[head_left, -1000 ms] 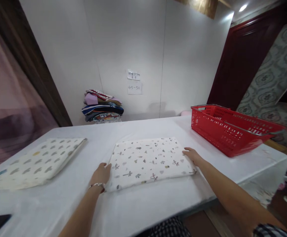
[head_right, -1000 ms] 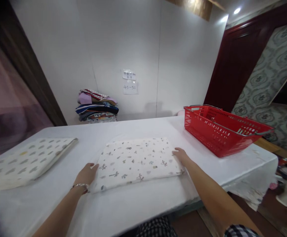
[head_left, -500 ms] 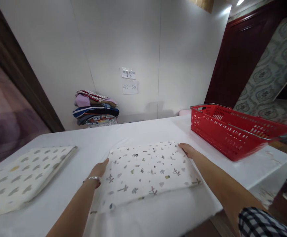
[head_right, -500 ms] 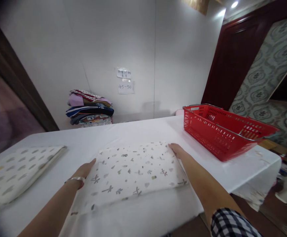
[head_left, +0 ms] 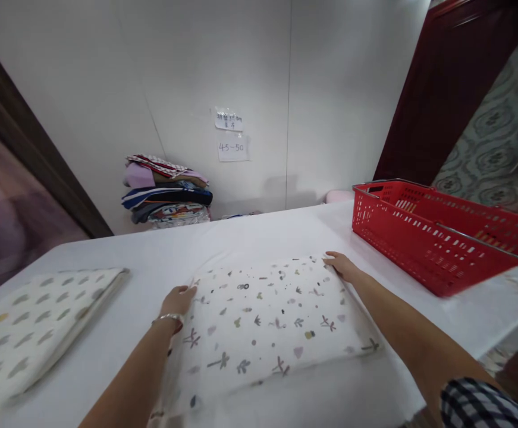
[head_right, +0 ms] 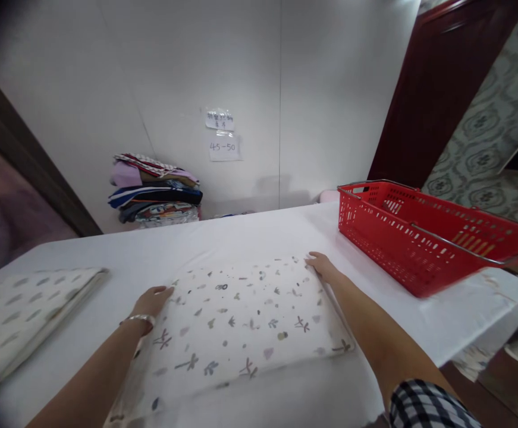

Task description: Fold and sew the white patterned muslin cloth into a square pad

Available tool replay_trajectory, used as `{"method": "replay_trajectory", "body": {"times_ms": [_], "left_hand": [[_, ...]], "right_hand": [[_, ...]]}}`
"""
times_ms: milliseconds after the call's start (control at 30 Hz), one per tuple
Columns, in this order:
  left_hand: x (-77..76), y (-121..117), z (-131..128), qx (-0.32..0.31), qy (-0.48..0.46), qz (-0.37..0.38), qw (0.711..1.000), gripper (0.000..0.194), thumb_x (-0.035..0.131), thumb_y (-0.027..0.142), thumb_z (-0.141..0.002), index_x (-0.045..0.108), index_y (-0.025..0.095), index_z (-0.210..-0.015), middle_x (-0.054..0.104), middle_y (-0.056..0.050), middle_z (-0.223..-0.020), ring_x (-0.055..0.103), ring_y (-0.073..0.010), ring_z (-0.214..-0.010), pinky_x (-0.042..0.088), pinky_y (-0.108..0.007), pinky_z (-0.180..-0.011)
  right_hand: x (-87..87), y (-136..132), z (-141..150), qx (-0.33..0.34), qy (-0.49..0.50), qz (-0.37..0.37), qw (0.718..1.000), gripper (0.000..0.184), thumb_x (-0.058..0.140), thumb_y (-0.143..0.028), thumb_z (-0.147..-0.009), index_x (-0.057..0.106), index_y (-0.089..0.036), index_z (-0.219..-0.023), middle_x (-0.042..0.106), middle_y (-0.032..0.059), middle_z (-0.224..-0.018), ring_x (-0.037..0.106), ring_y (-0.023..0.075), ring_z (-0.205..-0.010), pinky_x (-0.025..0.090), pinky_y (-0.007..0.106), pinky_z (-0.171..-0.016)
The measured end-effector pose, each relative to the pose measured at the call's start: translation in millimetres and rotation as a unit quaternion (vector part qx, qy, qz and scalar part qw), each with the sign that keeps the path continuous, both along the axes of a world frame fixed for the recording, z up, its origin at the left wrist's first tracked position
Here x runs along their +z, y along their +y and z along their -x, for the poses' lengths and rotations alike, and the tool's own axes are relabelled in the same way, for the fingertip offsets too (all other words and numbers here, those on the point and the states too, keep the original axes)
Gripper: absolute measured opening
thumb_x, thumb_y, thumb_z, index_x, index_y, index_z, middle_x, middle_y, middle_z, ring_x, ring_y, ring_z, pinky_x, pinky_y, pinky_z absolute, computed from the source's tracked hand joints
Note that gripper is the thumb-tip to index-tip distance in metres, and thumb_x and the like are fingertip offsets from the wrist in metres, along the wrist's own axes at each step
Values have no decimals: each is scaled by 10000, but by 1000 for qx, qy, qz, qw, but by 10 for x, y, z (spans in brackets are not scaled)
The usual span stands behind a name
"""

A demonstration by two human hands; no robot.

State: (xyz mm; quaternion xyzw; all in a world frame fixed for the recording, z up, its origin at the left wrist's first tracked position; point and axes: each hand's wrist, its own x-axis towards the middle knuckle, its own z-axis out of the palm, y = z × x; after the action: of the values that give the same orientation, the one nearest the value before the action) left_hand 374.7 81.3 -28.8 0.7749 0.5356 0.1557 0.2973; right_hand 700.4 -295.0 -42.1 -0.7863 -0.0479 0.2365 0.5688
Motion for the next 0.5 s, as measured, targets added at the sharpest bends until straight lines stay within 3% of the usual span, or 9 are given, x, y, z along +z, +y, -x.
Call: {"method": "replay_trajectory", "body": {"times_ms": [233, 500], "left_hand": [[229, -2, -226, -17, 7, 76, 997, 436, 550, 440, -754, 618, 115, -1037, 608, -153, -1173, 564, -291, -1080, 458, -350, -869], [61, 53, -331, 4, 5, 20, 1000, 438, 591, 295, -722, 565, 153, -1136, 643, -135, -1100, 602, -256, -1010, 458, -335, -858]], "right_hand": [[30, 174, -171, 4, -15, 27, 1000, 645, 719, -327, -657, 510, -154, -1242, 688, 93, -903, 644, 193, -759, 509, 299, -657], [-90, 268, -199, -21, -116, 52, 992, 536, 713, -293, -653, 583, -139, -1150, 673, 47, -756, 613, 171, -645, 477, 276, -609]]}}
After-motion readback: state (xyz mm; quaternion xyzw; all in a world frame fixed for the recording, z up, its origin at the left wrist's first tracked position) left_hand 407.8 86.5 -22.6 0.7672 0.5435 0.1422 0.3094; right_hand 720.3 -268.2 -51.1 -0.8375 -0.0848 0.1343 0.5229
